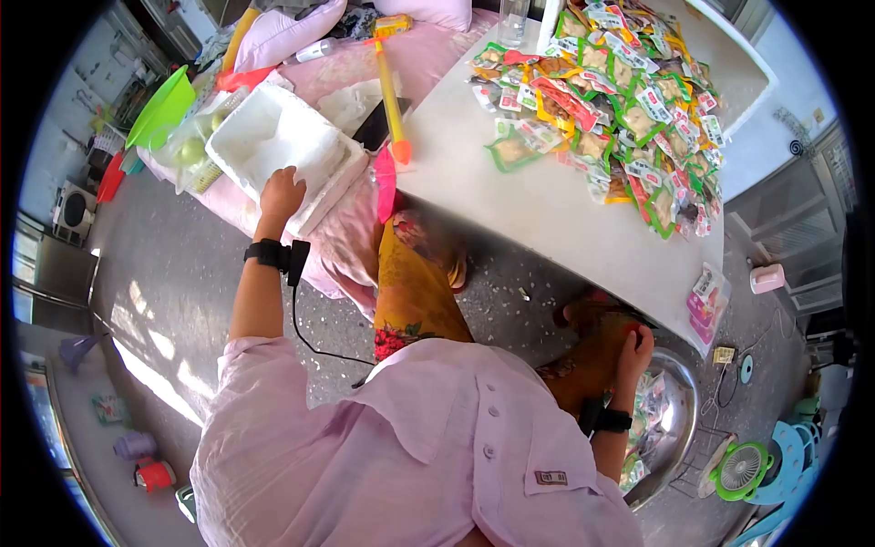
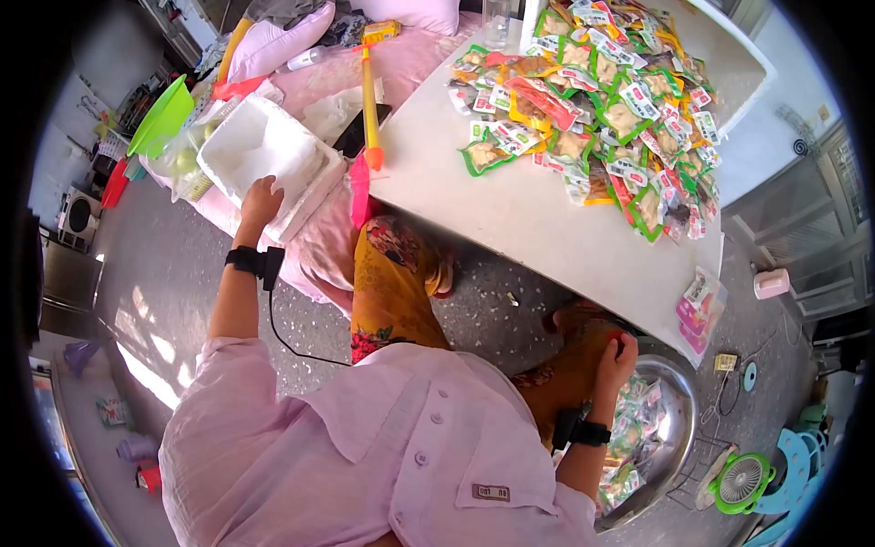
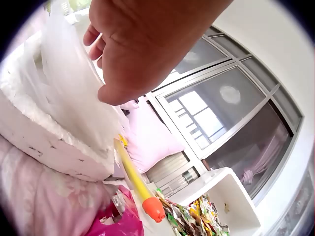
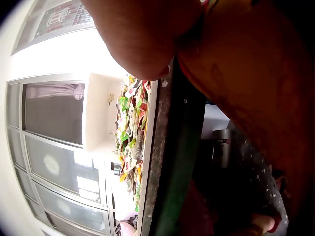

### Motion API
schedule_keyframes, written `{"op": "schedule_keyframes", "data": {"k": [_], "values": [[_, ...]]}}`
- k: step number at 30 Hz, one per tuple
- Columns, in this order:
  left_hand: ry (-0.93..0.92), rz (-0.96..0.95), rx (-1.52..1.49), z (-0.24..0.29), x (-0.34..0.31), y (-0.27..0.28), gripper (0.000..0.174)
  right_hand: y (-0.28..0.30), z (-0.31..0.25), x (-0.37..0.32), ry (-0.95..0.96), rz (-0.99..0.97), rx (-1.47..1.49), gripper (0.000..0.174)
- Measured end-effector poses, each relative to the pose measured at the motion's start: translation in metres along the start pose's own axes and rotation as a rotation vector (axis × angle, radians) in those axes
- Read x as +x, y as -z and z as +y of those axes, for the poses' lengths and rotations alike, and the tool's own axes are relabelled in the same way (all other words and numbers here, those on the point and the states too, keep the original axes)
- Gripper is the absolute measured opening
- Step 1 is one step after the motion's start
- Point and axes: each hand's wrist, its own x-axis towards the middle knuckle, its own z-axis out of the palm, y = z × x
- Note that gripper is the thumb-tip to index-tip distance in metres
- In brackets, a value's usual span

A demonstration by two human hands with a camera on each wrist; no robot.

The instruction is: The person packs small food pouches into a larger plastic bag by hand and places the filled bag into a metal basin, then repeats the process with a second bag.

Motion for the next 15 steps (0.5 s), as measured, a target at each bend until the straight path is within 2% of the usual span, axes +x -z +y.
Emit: {"op": "schedule_keyframes", "data": {"k": [3,6,11,15], "values": [[0.001,-0.048,-0.019,-0.011,0.008,-0.012,0.027,-0.002,0.003,0.000,0.014,0.001,-0.007,0.019],[0.069,0.001,-0.026,-0.001,0.006,-0.005,0.021,-0.002,0.003,0.001,0.029,-0.001,-0.009,0.018],[0.119,-0.023,-0.159,0.008,0.003,0.013,0.020,0.000,-0.003,0.000,0.050,0.005,0.007,0.016],[0.004,0.097,-0.269,-0.002,0.011,0.005,0.022,0.005,-0.019,0.000,-0.012,-0.039,0.080,0.016]]}}
